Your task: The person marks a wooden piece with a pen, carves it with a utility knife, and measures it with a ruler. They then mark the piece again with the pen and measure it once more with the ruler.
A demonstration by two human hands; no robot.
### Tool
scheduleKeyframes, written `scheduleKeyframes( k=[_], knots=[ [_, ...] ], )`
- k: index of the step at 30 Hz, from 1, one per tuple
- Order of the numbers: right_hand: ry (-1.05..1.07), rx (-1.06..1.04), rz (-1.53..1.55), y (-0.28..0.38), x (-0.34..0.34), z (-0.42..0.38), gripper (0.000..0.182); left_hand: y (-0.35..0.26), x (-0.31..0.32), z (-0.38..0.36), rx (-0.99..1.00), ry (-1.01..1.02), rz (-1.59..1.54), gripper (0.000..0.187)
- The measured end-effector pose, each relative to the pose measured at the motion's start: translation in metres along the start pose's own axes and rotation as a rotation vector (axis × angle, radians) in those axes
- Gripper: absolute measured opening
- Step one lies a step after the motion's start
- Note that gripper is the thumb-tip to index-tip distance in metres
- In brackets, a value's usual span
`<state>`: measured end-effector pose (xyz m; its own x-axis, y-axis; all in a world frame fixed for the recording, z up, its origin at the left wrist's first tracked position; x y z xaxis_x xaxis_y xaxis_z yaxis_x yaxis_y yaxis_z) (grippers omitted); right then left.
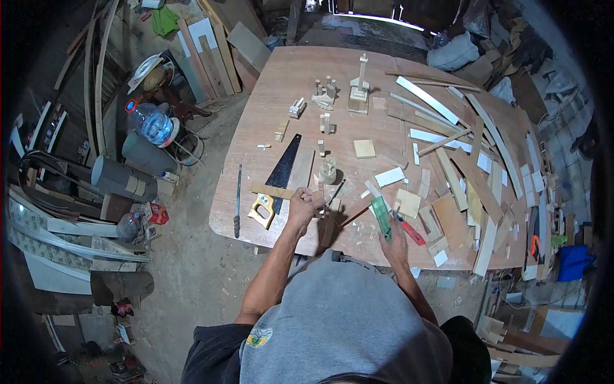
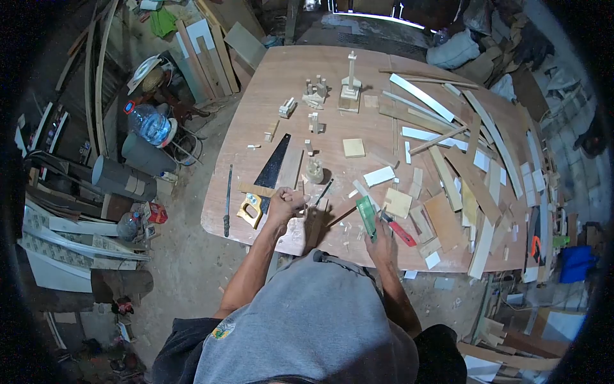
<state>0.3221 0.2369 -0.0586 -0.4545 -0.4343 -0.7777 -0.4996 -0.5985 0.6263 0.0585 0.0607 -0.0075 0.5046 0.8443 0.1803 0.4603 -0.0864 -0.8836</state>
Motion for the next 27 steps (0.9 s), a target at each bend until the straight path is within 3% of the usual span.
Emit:
scheduleKeyframes(
  k=[6, 15, 22, 27],
  knots=[
    [0.01, -0.003, -0.019, 0.0, -0.006, -0.003, 0.066, 0.001, 0.007, -0.014, -0.086, 0.023, -0.014, 0.038],
    [-0.011, 0.009, 0.009, 0.003, 0.006, -0.033, 0.063, 0.025, -0.021, -0.001, -0.237, 0.122, -0.101, 0.024],
    [0.009, -0.058, -0.01, 0.014, 0.029, -0.06, 0.063, 0.093, -0.101, 0.053, -0.29, 0.152, 0.151, 0.034],
    [0.053, -0.039, 0.025, 0.033, 0.05, -0.073, 0.063, 0.12, -0.125, 0.075, -0.173, 0.119, 0.661, 0.025]
  ],
)
Point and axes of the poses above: each hand's wrist, its own z-axis towards the middle knuckle, its own x-axis out of the palm, y = z × x, the point moved 7 cm from there along z, towards the middle knuckle, and after that the axes turned 2 degrees about -x, right-handed, at the moved point
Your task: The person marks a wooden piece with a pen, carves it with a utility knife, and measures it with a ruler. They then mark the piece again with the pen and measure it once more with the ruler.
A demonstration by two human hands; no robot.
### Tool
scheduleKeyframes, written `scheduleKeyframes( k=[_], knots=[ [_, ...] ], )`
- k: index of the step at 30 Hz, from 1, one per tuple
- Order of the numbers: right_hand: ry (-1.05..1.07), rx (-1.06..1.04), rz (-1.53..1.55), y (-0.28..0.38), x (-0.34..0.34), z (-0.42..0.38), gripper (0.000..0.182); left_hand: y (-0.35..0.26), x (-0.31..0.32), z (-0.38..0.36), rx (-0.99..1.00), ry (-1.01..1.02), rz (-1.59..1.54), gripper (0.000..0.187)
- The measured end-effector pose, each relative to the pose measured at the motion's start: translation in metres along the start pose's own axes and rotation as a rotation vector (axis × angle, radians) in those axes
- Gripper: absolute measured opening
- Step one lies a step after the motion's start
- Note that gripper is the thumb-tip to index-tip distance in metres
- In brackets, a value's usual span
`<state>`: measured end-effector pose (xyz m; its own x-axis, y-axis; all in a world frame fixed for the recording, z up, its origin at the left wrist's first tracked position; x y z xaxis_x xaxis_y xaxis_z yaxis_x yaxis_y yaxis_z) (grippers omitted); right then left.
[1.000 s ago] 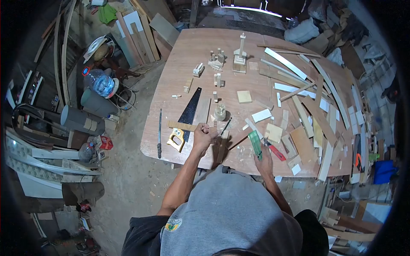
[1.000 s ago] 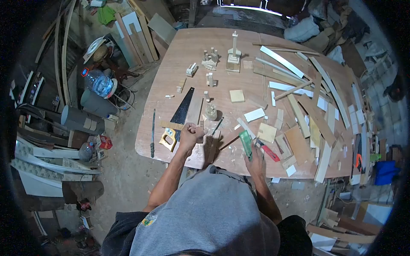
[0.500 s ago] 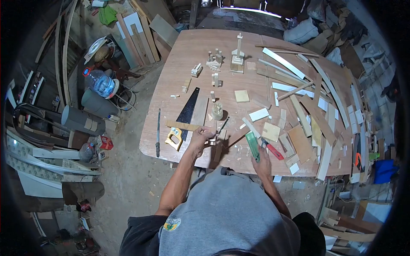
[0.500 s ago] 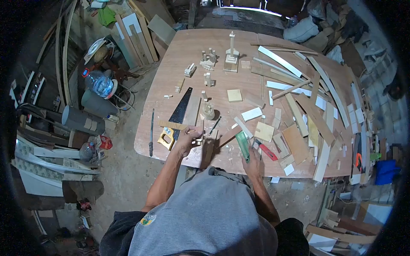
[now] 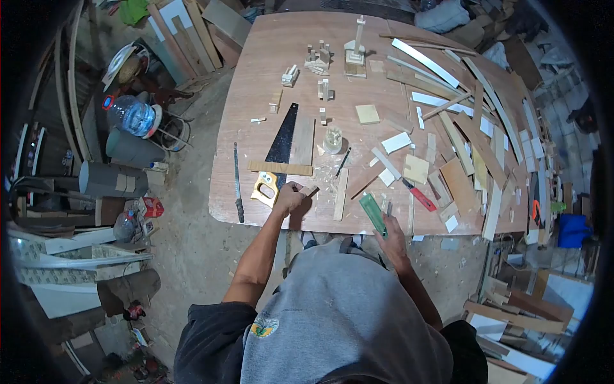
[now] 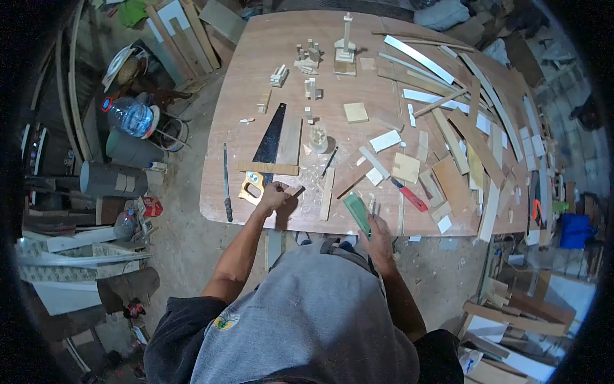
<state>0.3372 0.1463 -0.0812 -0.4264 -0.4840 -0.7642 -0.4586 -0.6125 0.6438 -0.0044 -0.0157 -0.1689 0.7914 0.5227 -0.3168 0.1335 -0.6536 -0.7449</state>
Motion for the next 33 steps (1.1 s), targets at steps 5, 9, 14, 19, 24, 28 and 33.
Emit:
scheduleKeyframes(
  k=[5, 9, 14, 19, 24, 28, 33],
  knots=[
    [0.059, 0.096, 0.005, 0.039, 0.018, -0.009, 0.063, -0.007, 0.003, 0.01, 0.097, -0.039, 0.317, 0.028],
    [0.097, 0.174, 0.0, 0.068, 0.05, -0.008, 0.062, -0.012, 0.003, 0.026, 0.309, -0.03, 0.484, 0.034],
    [0.039, 0.068, 0.013, 0.105, 0.1, 0.012, 0.061, -0.014, -0.008, 0.023, 0.323, 0.004, 0.514, 0.038],
    [-0.073, 0.021, 0.011, 0.133, 0.139, 0.034, 0.063, -0.021, -0.021, -0.006, 0.222, 0.083, 0.286, 0.047],
    [-0.025, 0.119, 0.029, 0.134, 0.167, 0.046, 0.064, -0.019, -0.024, -0.02, 0.472, -0.023, 0.316, 0.056],
    [-0.075, 0.032, -0.049, 0.14, 0.174, 0.049, 0.065, -0.013, -0.022, -0.019, 0.469, -0.012, 0.326, 0.059],
    [-0.051, 0.067, -0.067, 0.141, 0.184, 0.048, 0.065, -0.01, -0.021, -0.016, 0.476, -0.025, 0.341, 0.052]
  ],
)
Point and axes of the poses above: each hand's wrist, its own z-axis towards the middle knuckle, its own x-axis out of the palm, y = z × x, the point moved 7 cm from there along z, towards the middle knuckle, and after that the axes turned 2 degrees about -x, right-handed, at the moved point
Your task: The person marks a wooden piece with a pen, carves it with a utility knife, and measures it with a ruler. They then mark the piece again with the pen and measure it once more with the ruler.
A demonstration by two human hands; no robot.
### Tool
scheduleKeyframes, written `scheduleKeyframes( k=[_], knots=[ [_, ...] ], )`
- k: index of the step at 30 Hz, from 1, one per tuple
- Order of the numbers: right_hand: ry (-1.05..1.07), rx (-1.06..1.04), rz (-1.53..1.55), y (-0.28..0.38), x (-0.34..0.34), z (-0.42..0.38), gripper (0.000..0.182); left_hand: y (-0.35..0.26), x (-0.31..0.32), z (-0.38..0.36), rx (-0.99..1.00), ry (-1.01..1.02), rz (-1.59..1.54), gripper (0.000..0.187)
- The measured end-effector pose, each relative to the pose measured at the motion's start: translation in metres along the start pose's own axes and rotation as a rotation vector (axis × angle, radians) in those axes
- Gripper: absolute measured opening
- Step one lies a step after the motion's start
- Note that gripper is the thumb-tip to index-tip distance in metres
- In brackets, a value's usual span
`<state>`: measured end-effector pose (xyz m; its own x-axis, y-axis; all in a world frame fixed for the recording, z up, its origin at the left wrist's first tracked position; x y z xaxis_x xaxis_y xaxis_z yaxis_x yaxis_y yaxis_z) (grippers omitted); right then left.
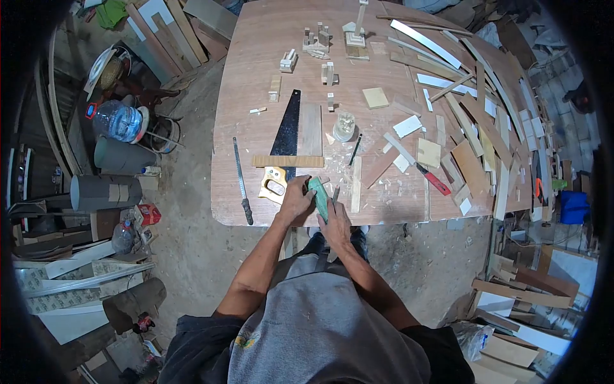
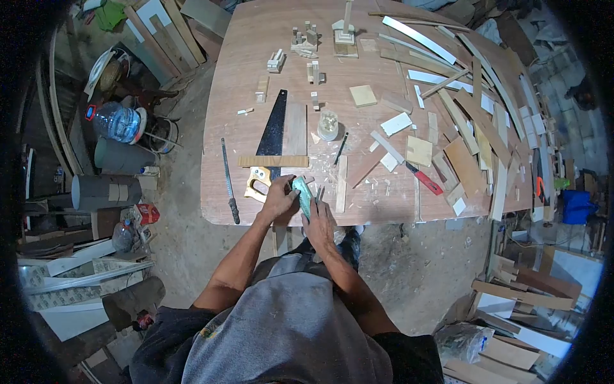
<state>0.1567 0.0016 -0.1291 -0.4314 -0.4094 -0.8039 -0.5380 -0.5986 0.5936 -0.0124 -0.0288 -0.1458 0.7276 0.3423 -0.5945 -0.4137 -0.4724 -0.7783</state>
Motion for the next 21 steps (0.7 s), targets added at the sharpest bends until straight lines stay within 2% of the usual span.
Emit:
scheduleKeyframes(
  k=[2, 5, 12, 14, 17, 19, 21],
  knots=[
    [-0.005, -0.005, -0.091, 0.003, 0.001, 0.0, 0.065, 0.001, 0.003, 0.002, 0.102, -0.013, 0.03, 0.045],
    [-0.032, 0.005, -0.104, 0.004, 0.0, 0.0, 0.065, 0.0, 0.004, 0.001, 0.1, -0.032, 0.071, 0.041],
    [-0.03, 0.021, -0.059, -0.005, -0.004, -0.001, 0.063, -0.01, 0.001, 0.0, 0.082, -0.092, 0.069, 0.045],
    [-0.171, 0.051, -0.05, -0.015, -0.024, -0.004, 0.061, -0.015, -0.003, -0.001, 0.031, -0.078, 0.013, 0.047],
    [-0.238, 0.132, -0.038, -0.032, -0.068, -0.005, 0.059, -0.008, 0.003, 0.0, -0.007, 0.007, 0.009, 0.047],
    [-0.3, 0.164, -0.02, -0.06, -0.089, -0.009, 0.059, -0.014, 0.001, -0.004, 0.05, -0.031, 0.044, 0.043],
    [-0.591, 0.058, -0.139, -0.088, -0.116, -0.019, 0.059, -0.02, 0.0, -0.005, 0.108, -0.072, 0.08, 0.039]
  ],
)
Point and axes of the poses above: each hand's wrist, its own z-axis towards the middle knuckle, its own x-axis out of the palm, y = z × x, the point moved 7 cm from there along z, towards the middle knuckle, and after that the axes turned 2 degrees about -x, right-handed, at the moved point
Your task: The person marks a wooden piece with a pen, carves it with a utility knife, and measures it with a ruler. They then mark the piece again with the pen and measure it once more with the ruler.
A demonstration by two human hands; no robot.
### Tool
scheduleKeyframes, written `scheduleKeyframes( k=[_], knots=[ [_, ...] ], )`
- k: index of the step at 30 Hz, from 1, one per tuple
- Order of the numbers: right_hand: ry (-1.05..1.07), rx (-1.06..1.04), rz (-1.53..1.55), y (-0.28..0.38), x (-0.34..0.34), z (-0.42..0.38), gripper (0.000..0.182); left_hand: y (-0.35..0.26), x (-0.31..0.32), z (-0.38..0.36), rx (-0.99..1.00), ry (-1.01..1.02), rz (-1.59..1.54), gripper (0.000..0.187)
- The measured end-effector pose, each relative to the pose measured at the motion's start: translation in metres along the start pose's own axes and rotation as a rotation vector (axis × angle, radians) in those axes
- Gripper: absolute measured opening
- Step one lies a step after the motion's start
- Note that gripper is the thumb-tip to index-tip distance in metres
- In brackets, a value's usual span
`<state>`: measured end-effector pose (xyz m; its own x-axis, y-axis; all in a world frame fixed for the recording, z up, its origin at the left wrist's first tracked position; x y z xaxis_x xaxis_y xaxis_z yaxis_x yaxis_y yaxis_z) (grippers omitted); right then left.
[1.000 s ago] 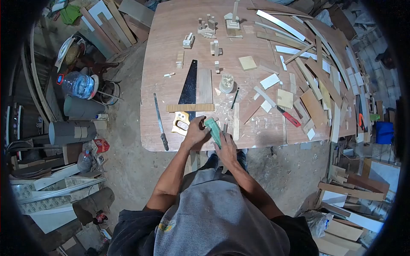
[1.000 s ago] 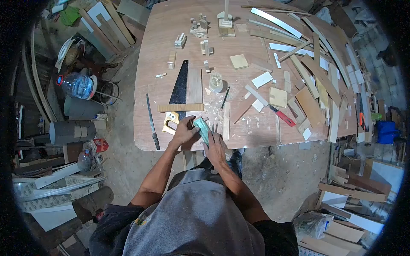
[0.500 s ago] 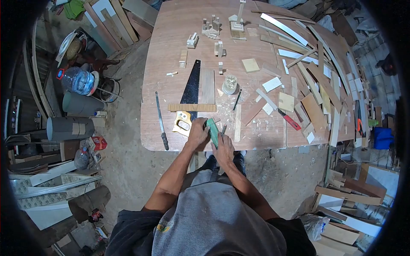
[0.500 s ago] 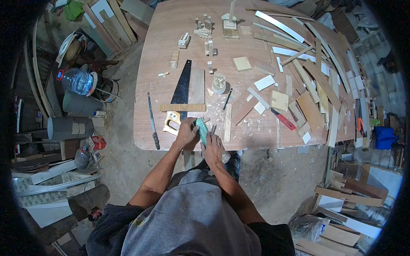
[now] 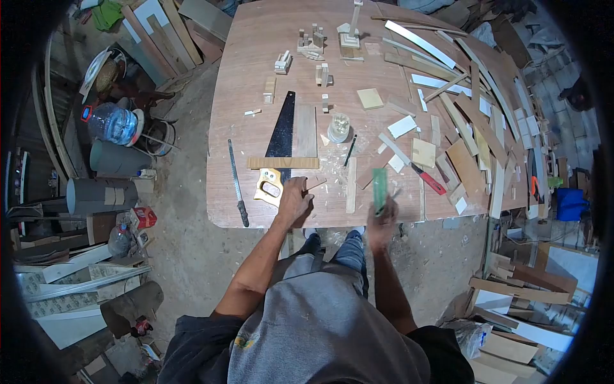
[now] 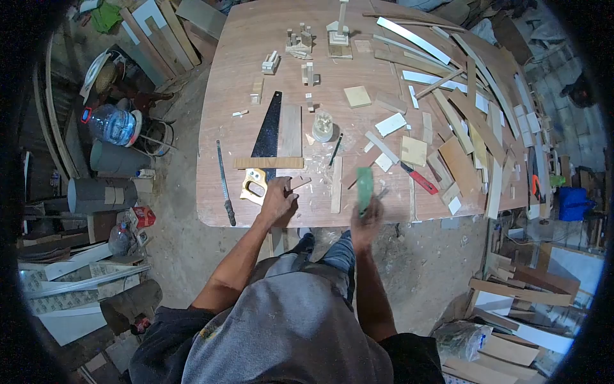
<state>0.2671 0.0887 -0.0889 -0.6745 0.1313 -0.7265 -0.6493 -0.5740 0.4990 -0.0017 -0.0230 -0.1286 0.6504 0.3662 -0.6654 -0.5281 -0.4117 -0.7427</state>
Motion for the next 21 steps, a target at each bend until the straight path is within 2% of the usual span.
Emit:
scheduleKeyframes(
  k=[1, 3, 5, 7, 8, 11, 12, 14, 15, 17, 18, 19, 21],
  knots=[
    [-0.001, 0.0, -0.002, -0.015, -0.004, 0.006, 0.059, -0.001, 0.001, 0.0, 0.009, -0.017, 0.053, 0.035],
    [0.133, 0.123, -0.063, -0.045, 0.001, 0.021, 0.059, -0.001, 0.005, 0.001, 0.023, -0.031, 0.107, 0.031],
    [0.148, 0.136, -0.026, -0.05, 0.004, 0.03, 0.057, 0.001, 0.008, 0.003, 0.059, -0.015, 0.158, 0.03],
    [0.191, -0.012, 0.056, -0.032, 0.01, 0.033, 0.058, 0.001, 0.009, 0.004, 0.065, -0.007, 0.163, 0.03],
    [0.267, 0.054, 0.068, -0.028, 0.019, 0.029, 0.057, 0.001, 0.009, 0.004, 0.072, 0.003, 0.167, 0.031],
    [0.33, 0.038, 0.166, 0.006, 0.019, 0.023, 0.057, 0.002, 0.013, 0.002, 0.185, 0.039, 0.212, 0.038],
    [0.386, 0.097, 0.168, 0.008, 0.022, 0.019, 0.058, -0.002, 0.01, 0.001, 0.182, 0.037, 0.213, 0.038],
    [0.401, 0.104, 0.184, 0.011, 0.022, 0.015, 0.058, -0.035, -0.007, -0.005, 0.363, -0.068, 0.371, 0.047],
    [0.415, 0.114, 0.197, 0.011, 0.021, 0.013, 0.058, -0.046, -0.013, -0.009, 0.36, -0.073, 0.372, 0.047],
    [0.416, 0.097, 0.18, 0.006, 0.02, 0.009, 0.058, -0.048, -0.028, -0.022, 0.107, -0.167, 0.307, 0.051],
    [0.417, 0.088, 0.162, 0.005, 0.018, 0.006, 0.058, -0.043, -0.024, -0.032, 0.007, -0.158, 0.311, 0.042],
    [0.416, 0.085, 0.163, 0.004, 0.016, 0.004, 0.058, -0.023, -0.009, -0.041, -0.236, -0.105, 0.168, 0.036],
    [0.381, 0.035, 0.147, 0.007, 0.009, 0.001, 0.058, 0.007, 0.026, -0.057, -0.732, 0.116, -0.085, 0.051]
  ],
)
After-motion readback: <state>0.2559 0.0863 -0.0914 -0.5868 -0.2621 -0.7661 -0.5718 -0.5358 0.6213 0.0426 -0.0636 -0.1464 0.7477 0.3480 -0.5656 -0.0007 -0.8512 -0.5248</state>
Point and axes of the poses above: each hand's wrist, its own z-axis towards the middle knuckle, its own x-axis out of the palm, y = z × x, the point moved 7 cm from there along z, towards the middle knuckle, and after that the axes turned 2 degrees about -x, right-handed, at the moved point
